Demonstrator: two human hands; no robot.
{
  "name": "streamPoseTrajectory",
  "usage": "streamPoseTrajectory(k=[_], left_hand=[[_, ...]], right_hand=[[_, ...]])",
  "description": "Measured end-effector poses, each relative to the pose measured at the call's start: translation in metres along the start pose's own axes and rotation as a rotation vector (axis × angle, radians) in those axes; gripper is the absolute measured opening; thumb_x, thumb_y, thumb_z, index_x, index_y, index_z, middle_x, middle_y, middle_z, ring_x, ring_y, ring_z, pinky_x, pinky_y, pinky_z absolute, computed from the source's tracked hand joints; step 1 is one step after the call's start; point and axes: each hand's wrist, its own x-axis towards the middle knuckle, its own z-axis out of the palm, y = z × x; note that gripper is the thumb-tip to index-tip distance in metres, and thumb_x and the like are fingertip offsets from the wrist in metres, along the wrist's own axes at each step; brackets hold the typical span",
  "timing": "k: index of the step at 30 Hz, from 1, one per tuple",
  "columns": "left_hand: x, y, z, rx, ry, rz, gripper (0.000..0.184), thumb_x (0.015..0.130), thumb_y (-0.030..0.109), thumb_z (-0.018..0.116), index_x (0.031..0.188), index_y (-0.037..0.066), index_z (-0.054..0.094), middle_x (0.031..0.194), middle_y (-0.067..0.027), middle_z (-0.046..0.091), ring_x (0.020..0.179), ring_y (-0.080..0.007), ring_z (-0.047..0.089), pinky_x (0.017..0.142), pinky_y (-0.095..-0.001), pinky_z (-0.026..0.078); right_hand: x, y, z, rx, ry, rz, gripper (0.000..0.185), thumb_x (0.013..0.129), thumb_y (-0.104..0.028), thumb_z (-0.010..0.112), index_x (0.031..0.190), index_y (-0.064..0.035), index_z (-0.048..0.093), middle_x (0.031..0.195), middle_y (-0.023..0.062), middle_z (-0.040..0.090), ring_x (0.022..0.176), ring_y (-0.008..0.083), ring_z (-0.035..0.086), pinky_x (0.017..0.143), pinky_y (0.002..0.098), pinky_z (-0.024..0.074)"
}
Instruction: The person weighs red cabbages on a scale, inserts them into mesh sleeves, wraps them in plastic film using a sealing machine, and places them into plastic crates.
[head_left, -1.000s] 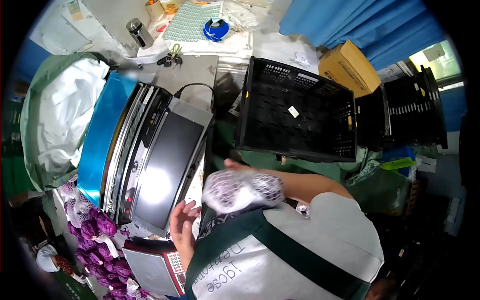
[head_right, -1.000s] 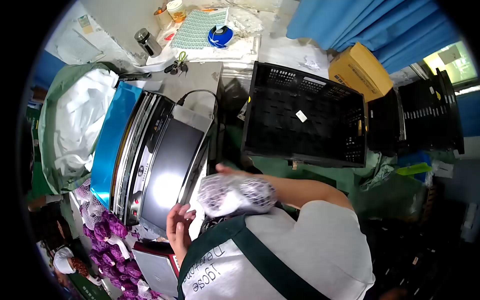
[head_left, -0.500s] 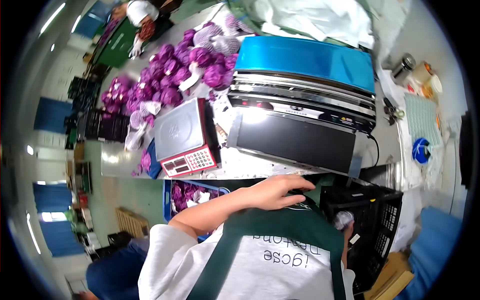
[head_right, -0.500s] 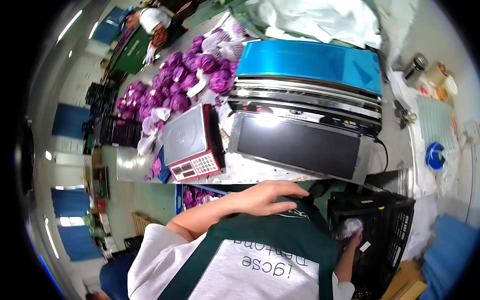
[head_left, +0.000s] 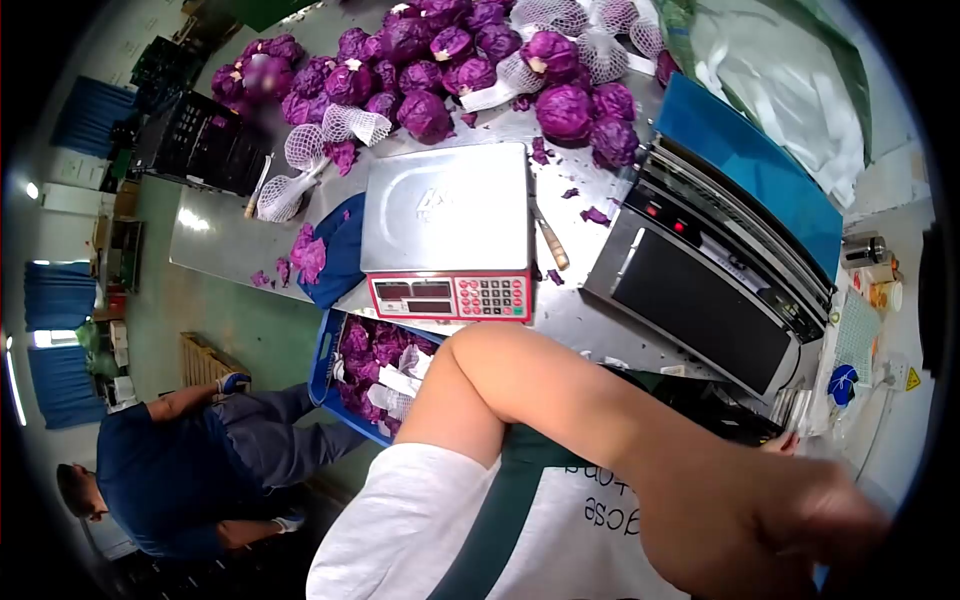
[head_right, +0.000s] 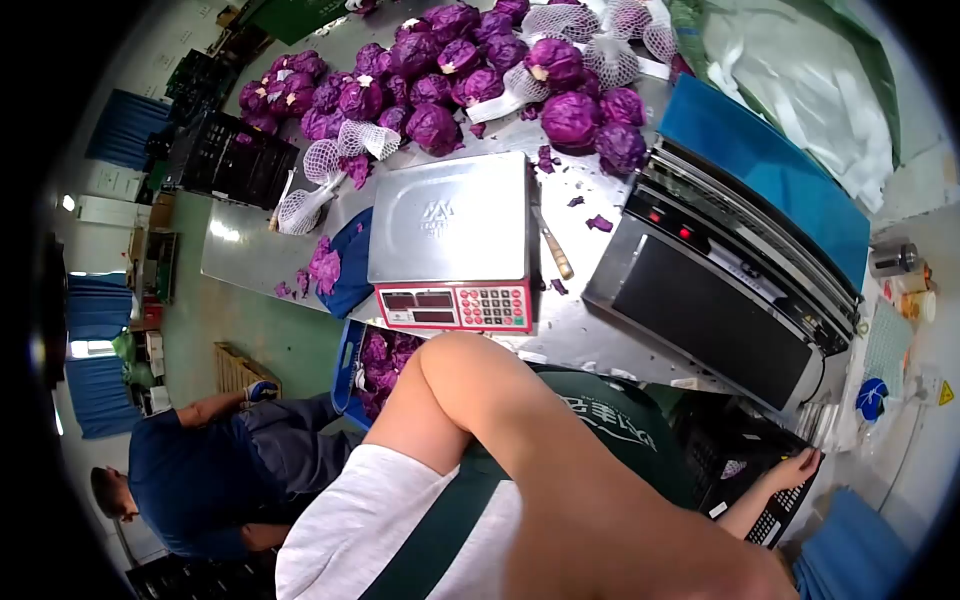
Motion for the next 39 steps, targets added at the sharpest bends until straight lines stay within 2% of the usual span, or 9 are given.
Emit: streamPoseTrajectory(k=[4,7,13,18,19,22,29,35,39], left_hand=[[-0.037,0.041,-0.033,0.218,-0.1,-0.212,0.018,0.086,0.015,0.057,0.094,0.0,0.061,0.093,-0.0103,0.061,0.088,-0.0255,0.06,0.092,-0.04,0.037],[-0.066,0.072,-0.087,0.52,0.087,-0.43,0.018,0.087,0.013,0.06,0.1,0.0,0.06,0.098,-0.0095,0.061,0.09,-0.0153,0.06,0.082,-0.0297,0.045],[-0.171,0.109,-0.268,0.458,1.436,-0.417,0.037,0.088,0.019,0.056,0.121,0.005,0.048,0.109,-0.004,0.053,0.101,-0.0157,0.051,0.088,-0.033,0.043],[-0.191,0.078,-0.376,0.663,1.798,-0.589,0.066,0.076,0.03,0.071,0.125,-0.004,0.042,0.116,-0.0134,0.051,0.111,-0.0206,0.045,0.088,-0.0355,0.04],[-0.201,0.069,-0.409,0.77,1.654,-0.549,0.083,0.072,0.037,0.074,0.128,-0.01,0.035,0.122,-0.0198,0.048,0.114,-0.0256,0.045,0.092,-0.0358,0.04],[-0.161,0.052,-0.448,1.153,2.12,-0.716,0.084,0.067,0.035,0.079,0.125,-0.01,0.038,0.12,-0.0222,0.052,0.11,-0.0317,0.052,0.096,-0.0353,0.04],[-0.18,0.075,-0.41,0.87,1.792,-0.324,0.076,0.064,0.023,0.081,0.124,-0.003,0.042,0.11,-0.0154,0.058,0.102,-0.0235,0.057,0.09,-0.032,0.044],[-0.177,0.123,-0.242,1.605,1.359,-0.222,0.095,0.061,0.014,0.082,0.138,0.004,0.027,0.126,-0.0166,0.044,0.115,-0.025,0.049,0.1,-0.0339,0.038],[-0.21,0.148,-0.147,1.843,1.412,-0.177,0.1,0.06,0.01,0.083,0.138,0.004,0.022,0.132,-0.0153,0.035,0.122,-0.0249,0.041,0.105,-0.0362,0.032]], right_hand=[[-0.046,-0.19,0.05,0.26,-0.161,-0.057,0.033,0.092,-0.013,0.055,0.122,0.0016,0.053,0.122,0.0129,0.056,0.109,0.0216,0.055,0.091,0.0323,0.0459],[-0.079,-0.32,0.089,0.498,-0.39,-0.167,0.032,0.092,-0.009,0.055,0.122,-0.0007,0.052,0.12,0.0107,0.056,0.108,0.0178,0.055,0.091,0.0315,0.0461],[-0.104,-0.526,0.199,0.452,-1.003,-0.741,0.031,0.086,-0.006,0.058,0.117,-0.0032,0.056,0.113,0.0078,0.056,0.101,0.0175,0.056,0.085,0.0289,0.0456],[-0.121,-0.552,0.417,-0.145,-1.226,-1.226,0.059,0.079,-0.03,0.068,0.127,-0.0025,0.048,0.125,0.02,0.051,0.117,0.0334,0.049,0.097,0.0415,0.0402],[-0.132,-0.558,0.448,-0.366,-1.308,-1.22,0.074,0.074,-0.036,0.071,0.132,-0.0008,0.041,0.131,0.0235,0.045,0.12,0.0379,0.045,0.101,0.0425,0.0376],[-0.169,-0.552,0.504,-0.669,-1.424,-1.037,0.09,0.065,-0.043,0.078,0.134,-0.003,0.037,0.134,0.0248,0.042,0.12,0.0418,0.045,0.1,0.0427,0.0393],[-0.145,-0.569,0.493,-0.577,-1.395,-1.021,0.093,0.058,-0.05,0.077,0.129,-0.0024,0.04,0.119,0.0273,0.054,0.109,0.0406,0.055,0.092,0.0436,0.0457],[-0.151,-0.613,0.353,-0.051,-1.389,-1.088,0.096,0.059,-0.047,0.076,0.134,-0.0025,0.034,0.122,0.0266,0.051,0.11,0.0405,0.054,0.092,0.0425,0.0444],[-0.225,-0.605,0.27,0.258,-1.498,-1.172,0.091,0.061,-0.041,0.077,0.134,-0.0046,0.035,0.124,0.0245,0.049,0.111,0.0403,0.052,0.092,0.0432,0.0439]])
